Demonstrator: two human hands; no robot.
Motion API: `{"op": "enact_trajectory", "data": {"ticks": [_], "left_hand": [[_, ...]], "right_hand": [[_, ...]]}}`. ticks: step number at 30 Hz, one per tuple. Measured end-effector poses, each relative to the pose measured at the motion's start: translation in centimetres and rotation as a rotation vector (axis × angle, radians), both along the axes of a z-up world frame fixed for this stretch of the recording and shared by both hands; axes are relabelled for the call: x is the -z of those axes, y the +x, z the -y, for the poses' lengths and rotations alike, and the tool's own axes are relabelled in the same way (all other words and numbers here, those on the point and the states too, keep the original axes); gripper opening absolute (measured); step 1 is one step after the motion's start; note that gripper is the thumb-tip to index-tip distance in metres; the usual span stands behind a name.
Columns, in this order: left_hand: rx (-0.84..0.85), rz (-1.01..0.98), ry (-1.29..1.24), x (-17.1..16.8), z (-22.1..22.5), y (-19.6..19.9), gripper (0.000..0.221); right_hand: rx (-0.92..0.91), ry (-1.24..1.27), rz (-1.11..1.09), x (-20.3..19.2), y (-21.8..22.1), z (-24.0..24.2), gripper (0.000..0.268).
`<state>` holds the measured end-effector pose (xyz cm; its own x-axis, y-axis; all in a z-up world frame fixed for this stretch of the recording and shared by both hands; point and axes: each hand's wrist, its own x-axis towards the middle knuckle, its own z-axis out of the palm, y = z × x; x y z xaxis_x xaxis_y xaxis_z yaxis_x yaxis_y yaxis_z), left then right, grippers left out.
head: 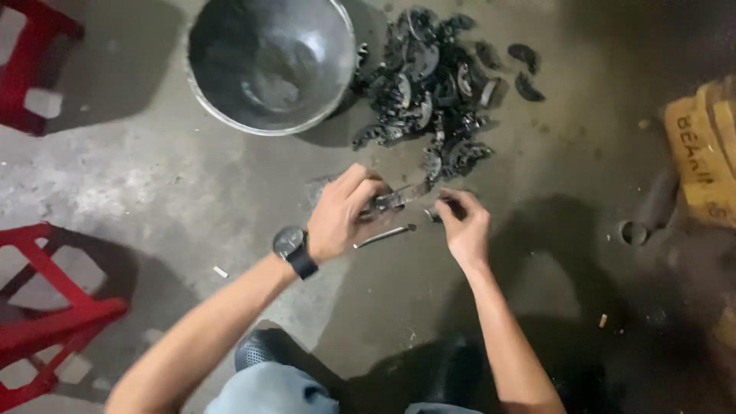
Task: Repairing or assembling motorcycle brake pads using a hammer and punch.
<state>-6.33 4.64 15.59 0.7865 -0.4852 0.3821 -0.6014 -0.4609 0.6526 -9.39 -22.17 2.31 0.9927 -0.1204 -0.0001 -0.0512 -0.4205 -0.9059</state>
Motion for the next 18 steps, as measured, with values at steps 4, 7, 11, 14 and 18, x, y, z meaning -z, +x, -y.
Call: {"op": "enact_trajectory", "data": {"ticks": [4,7,11,14,18], "left_hand": [[-0.150,0.040,-0.243,-0.7,-0.7,-2.2,0.038],[-0.218,0.074,-0.328,-1.2,-1.6,-2.7,0.035],[-0.143,0.158,-0.275,-2.0,-3.2,-2.9,0.039],[-0.103,0.191,-0.221,-2.0,-4.0,-3.0,0.042],[-0.118,0.080,-0.274,-2.1,-4.7,-3.2,0.048]], "right_hand": [[-0.111,0.358,-0.145,-8.2,-0.4,-3.4,0.032],[-0.183,0.474,-0.124,-12.1,-0.2,-5.1,0.036],[-0.283,0.579,-0.084,-13.8,0.4,-6.5,0.049],[-0.305,0.790,-0.147,-10.9,0.2,-5.9,0.038],[-0.314,1.088,-0.267,-10.8,0.2,-6.4,0.029]]}}
